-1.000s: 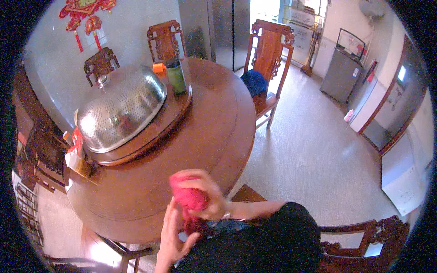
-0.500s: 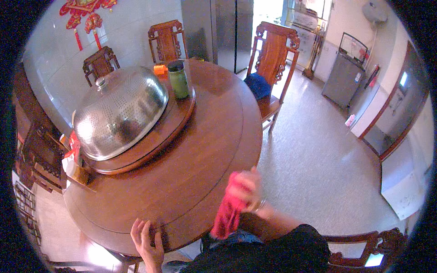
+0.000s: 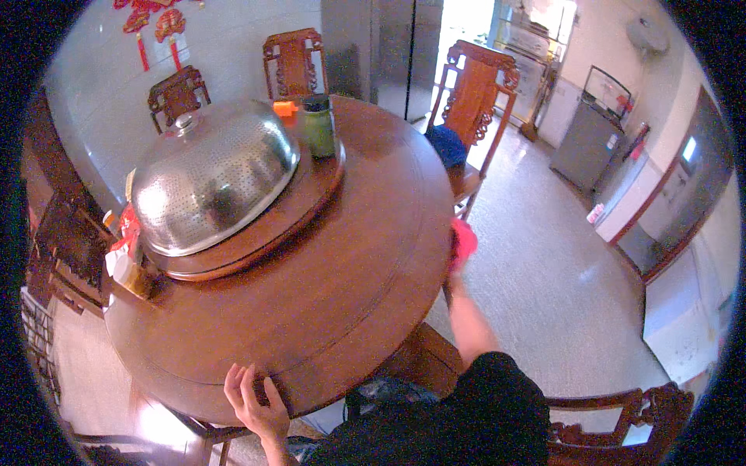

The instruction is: The person wipes a round wooden dining table and several surrounding chairs using a pink cloth. They move items like a tissue box and a green cup to reach the table surface, then wipe the chairs' seats and backrests before returning the items.

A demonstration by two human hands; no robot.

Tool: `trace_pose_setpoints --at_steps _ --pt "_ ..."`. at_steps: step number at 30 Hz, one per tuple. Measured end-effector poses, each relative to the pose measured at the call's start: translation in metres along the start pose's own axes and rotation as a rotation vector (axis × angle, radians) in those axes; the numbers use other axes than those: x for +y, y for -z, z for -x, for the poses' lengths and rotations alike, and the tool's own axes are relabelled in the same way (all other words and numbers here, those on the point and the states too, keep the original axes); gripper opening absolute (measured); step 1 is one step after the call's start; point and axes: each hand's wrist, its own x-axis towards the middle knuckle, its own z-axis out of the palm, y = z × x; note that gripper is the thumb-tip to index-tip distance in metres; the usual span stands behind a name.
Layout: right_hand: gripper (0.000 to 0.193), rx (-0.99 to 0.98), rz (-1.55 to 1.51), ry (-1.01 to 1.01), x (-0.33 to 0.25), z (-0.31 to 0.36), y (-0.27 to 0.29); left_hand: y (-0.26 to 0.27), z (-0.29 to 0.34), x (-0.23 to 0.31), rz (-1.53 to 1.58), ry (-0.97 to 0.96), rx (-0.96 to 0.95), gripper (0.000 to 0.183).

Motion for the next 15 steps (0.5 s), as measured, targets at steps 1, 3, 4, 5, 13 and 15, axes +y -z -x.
trace_pose_setpoints --at_steps 1,3,4,5,13,15 --pt "0.021 -0.007 -0.003 -0.091 -0.014 0.008 0.003 0.002 0.0 -0.001 0.002 0.016 -0.003 0.029" --pt "0.023 -0.022 -0.007 -0.288 -0.049 0.023 0.017 0.002 0.0 -0.001 0.032 0.045 -0.028 0.027" --pt "0.024 -0.036 -0.011 -0.367 -0.07 0.034 0.022 0.002 0.0 -0.001 0.026 0.048 -0.031 0.027" --pt "0.025 -0.048 -0.013 -0.43 -0.09 0.042 0.028 0.002 0.0 -0.001 0.021 0.05 -0.034 0.027" --pt "0.033 -0.069 -0.003 -0.609 -0.136 0.079 0.042 0.002 0.002 -0.006 0.024 0.025 0.001 0.027" --pt "0.036 -0.065 0.024 -0.641 -0.086 0.076 0.027 0.004 0.003 -0.007 -0.007 0.042 0.015 0.028"
